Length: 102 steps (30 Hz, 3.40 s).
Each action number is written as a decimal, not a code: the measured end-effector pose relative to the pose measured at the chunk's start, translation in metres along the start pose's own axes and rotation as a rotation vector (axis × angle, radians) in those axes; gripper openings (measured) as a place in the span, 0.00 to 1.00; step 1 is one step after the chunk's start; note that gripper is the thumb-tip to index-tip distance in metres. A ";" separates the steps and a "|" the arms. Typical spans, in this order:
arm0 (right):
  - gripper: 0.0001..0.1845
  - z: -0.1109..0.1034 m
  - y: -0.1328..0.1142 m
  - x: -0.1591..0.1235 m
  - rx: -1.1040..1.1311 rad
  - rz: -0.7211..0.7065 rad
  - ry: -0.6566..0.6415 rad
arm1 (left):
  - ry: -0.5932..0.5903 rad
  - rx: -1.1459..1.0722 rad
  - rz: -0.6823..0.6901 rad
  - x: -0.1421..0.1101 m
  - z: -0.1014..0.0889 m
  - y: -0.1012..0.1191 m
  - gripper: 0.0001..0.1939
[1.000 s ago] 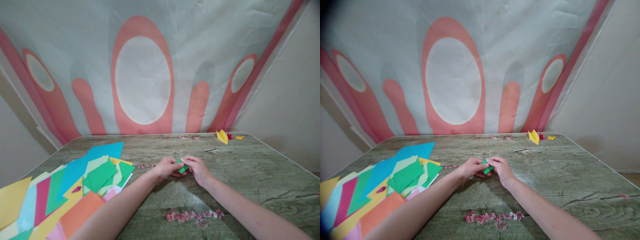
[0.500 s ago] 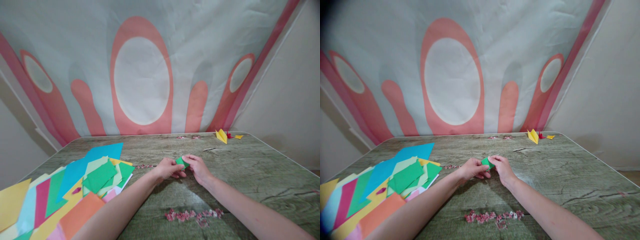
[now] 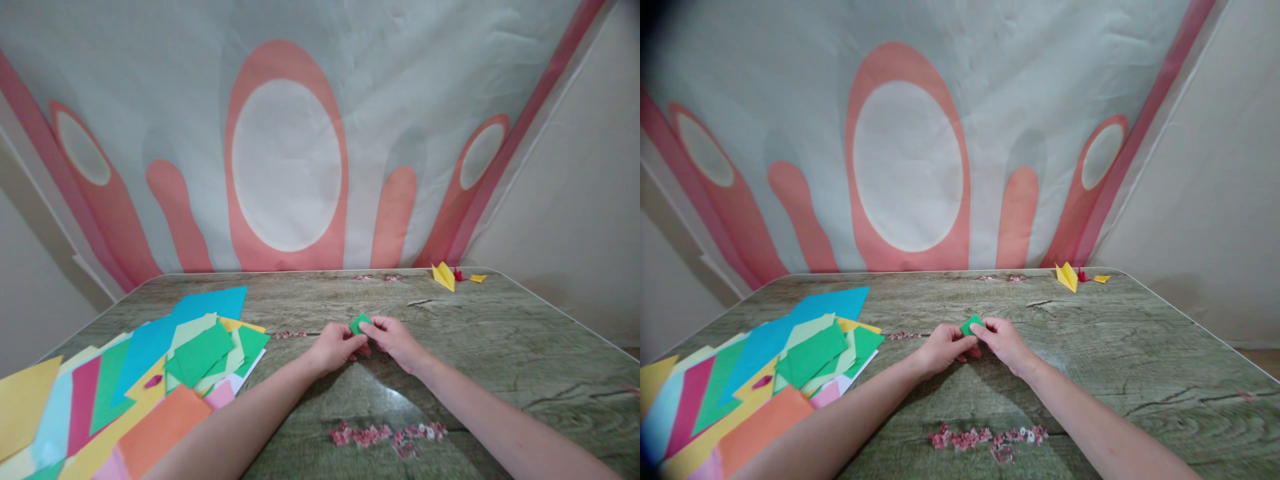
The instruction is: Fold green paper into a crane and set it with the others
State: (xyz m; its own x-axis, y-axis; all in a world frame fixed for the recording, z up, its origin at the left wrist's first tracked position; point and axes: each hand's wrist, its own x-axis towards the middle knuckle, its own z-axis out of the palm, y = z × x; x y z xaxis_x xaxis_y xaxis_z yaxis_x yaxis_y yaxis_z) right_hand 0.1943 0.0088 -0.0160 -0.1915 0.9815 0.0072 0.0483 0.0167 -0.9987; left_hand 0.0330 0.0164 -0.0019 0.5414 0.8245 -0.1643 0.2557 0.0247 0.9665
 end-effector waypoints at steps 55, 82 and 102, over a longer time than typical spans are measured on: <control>0.20 0.002 0.002 -0.003 -0.216 -0.044 -0.133 | 0.306 0.049 0.313 0.014 -0.018 -0.014 0.16; 0.19 0.000 0.001 -0.002 -0.053 -0.083 0.152 | 0.108 -0.173 0.040 0.009 -0.014 -0.007 0.24; 0.14 -0.002 -0.001 -0.005 -0.330 -0.375 0.032 | 0.263 -0.156 0.128 0.012 -0.018 -0.008 0.19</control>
State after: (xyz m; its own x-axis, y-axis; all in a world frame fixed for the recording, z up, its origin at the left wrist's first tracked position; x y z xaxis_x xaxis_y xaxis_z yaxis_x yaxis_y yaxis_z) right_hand 0.1969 0.0037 -0.0153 -0.2252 0.9017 0.3691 0.2906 0.4238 -0.8579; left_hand 0.0229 0.0366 -0.0079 0.3307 0.9437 -0.0026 0.0621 -0.0190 0.9979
